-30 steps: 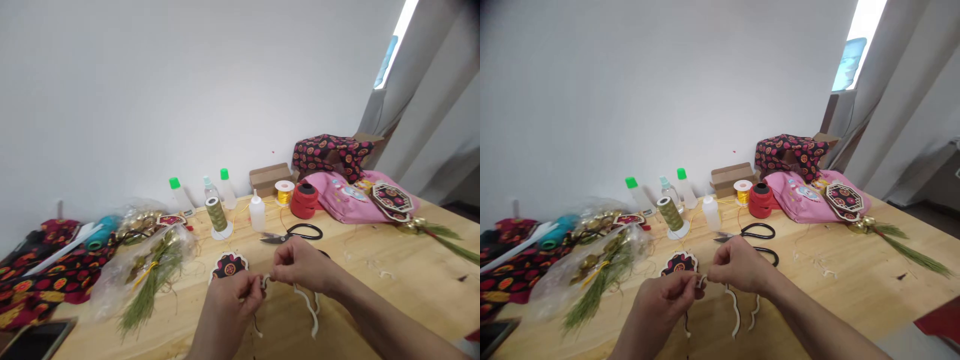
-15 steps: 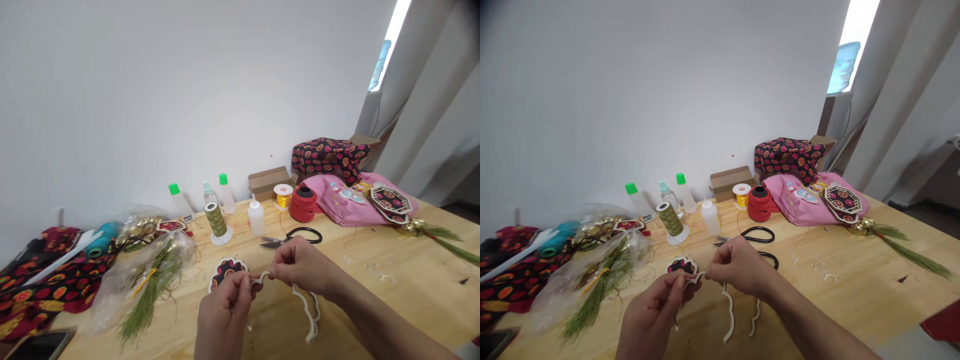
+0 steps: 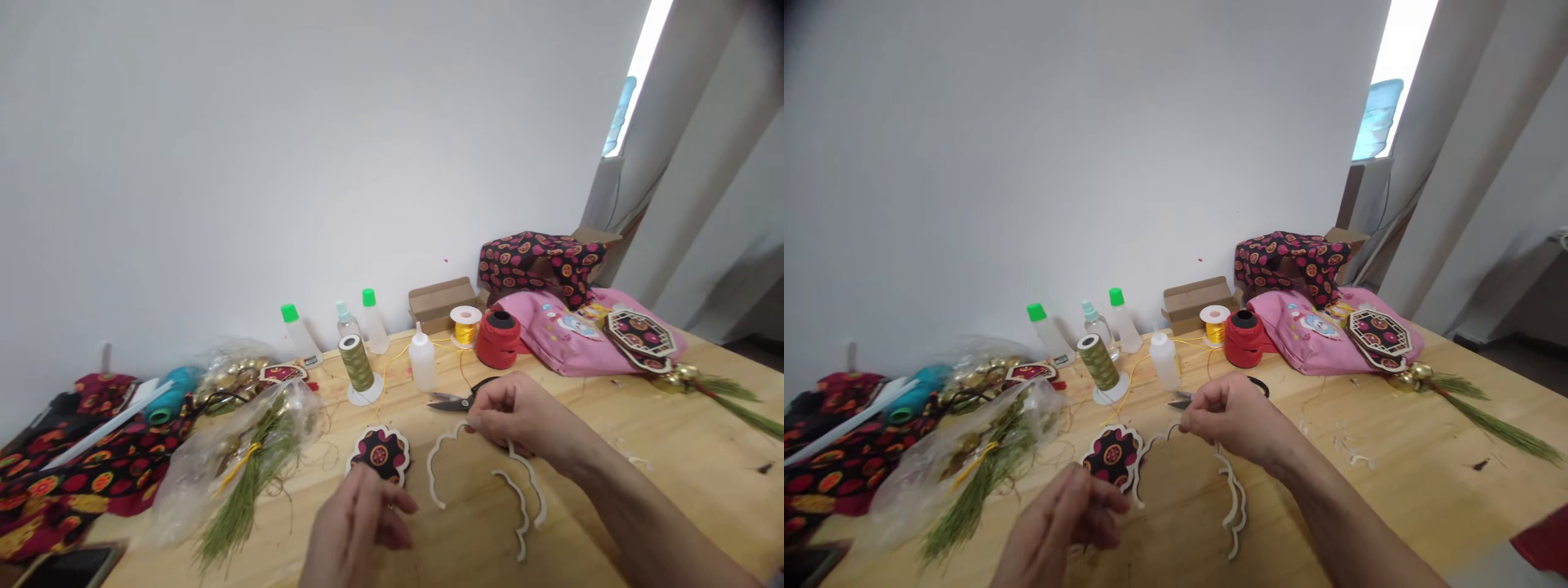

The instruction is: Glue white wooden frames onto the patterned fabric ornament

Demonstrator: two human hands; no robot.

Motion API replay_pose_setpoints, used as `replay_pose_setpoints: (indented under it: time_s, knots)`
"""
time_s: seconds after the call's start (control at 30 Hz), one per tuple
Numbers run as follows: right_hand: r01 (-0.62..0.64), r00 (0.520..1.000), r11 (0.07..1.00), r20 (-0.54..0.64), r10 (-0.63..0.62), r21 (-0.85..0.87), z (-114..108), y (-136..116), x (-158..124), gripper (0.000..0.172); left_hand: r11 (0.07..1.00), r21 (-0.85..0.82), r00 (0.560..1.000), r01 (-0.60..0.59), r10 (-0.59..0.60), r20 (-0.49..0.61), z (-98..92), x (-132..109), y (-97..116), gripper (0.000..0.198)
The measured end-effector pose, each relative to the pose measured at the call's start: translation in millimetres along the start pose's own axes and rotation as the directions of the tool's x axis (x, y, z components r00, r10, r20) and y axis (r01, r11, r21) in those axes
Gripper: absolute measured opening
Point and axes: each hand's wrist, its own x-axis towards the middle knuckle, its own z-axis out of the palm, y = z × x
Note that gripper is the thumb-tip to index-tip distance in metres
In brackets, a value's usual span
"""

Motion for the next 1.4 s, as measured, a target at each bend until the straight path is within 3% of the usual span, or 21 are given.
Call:
replay_pose_setpoints:
  time_s: [0.07, 0.13, 0.2, 0.27, 0.43, 0.53, 0.63, 0.77, 0.83, 0.93, 1.03, 1.1, 1.2, 1.3, 1.4]
  knots:
    - [0.021, 1.0, 0.999, 0.012, -0.02, -0.024, -1, -2, -2, 0.014, 0.985, 0.161, 0.989, -0.062, 0.039, 0.14, 15.7, 3, 0, 0.041]
    - [0.068, 0.998, 0.996, 0.02, -0.067, -0.06, -4, -4, -3, 0.014, 0.916, 0.323, 0.944, -0.238, 0.14, 0.299, 28.0, 11, 3, 0.029]
    - [0.112, 0.994, 0.989, 0.024, -0.111, -0.099, -9, -6, -5, 0.013, 0.845, 0.352, 0.874, -0.402, 0.241, 0.421, 34.5, 20, 8, 0.018]
    - [0.138, 0.99, 0.981, 0.043, -0.133, -0.137, -14, -6, -7, 0.013, 0.859, 0.309, 0.86, -0.409, 0.249, 0.446, 35.6, 28, 13, 0.019]
    - [0.145, 0.988, 0.953, 0.091, -0.125, -0.267, -18, -4, -8, 0.012, 0.968, 0.162, 0.942, -0.193, 0.136, 0.305, 30.2, 31, 26, 0.027]
    - [0.144, 0.988, 0.936, 0.095, -0.119, -0.321, -12, -2, -4, 0.012, 0.928, 0.23, 0.939, -0.293, 0.234, 0.253, 30.8, 26, 33, 0.022]
    - [0.115, 0.991, 0.947, 0.094, -0.091, -0.299, -7, -1, 2, 0.013, 0.804, 0.423, 0.907, -0.419, 0.349, 0.236, 33.2, 22, 37, 0.023]
    - [0.066, 0.995, 0.961, 0.096, -0.041, -0.269, -4, 3, 10, 0.012, 0.765, 0.456, 0.888, -0.456, 0.354, 0.295, 36.2, 21, 31, 0.033]
    - [0.064, 0.994, 0.963, 0.103, -0.038, -0.26, -3, 6, 11, 0.011, 0.759, 0.48, 0.898, -0.439, 0.367, 0.242, 36.7, 21, 26, 0.03]
    - [0.062, 0.996, 0.974, 0.076, -0.047, -0.217, -3, 12, 7, 0.013, 0.786, 0.508, 0.93, -0.354, 0.354, 0.099, 30.4, 24, 20, 0.026]
    - [0.017, 0.999, 0.994, -0.045, -0.022, -0.107, -11, 16, -4, 0.014, 0.931, 0.328, 0.979, -0.159, 0.191, -0.067, 16.1, 30, 18, 0.028]
    - [-0.011, 0.994, 0.999, -0.105, 0.005, -0.052, -16, 17, -13, 0.016, 0.979, 0.193, 0.991, -0.062, 0.084, -0.107, 9.9, 34, 17, 0.033]
    - [-0.047, 0.994, 0.999, -0.096, 0.044, -0.027, -20, 16, -20, 0.02, 0.971, 0.226, 0.995, -0.07, 0.053, 0.082, 15.6, 34, 13, 0.035]
    - [-0.046, 0.998, 0.999, -0.048, 0.045, -0.017, -19, 14, -21, 0.025, 0.917, 0.362, 0.95, -0.167, 0.051, 0.308, 31.6, 31, 6, 0.037]
    - [-0.034, 0.999, 0.999, -0.025, 0.033, -0.024, -17, 16, -18, 0.026, 0.922, 0.345, 0.924, -0.176, 0.034, 0.38, 40.6, 28, 3, 0.037]
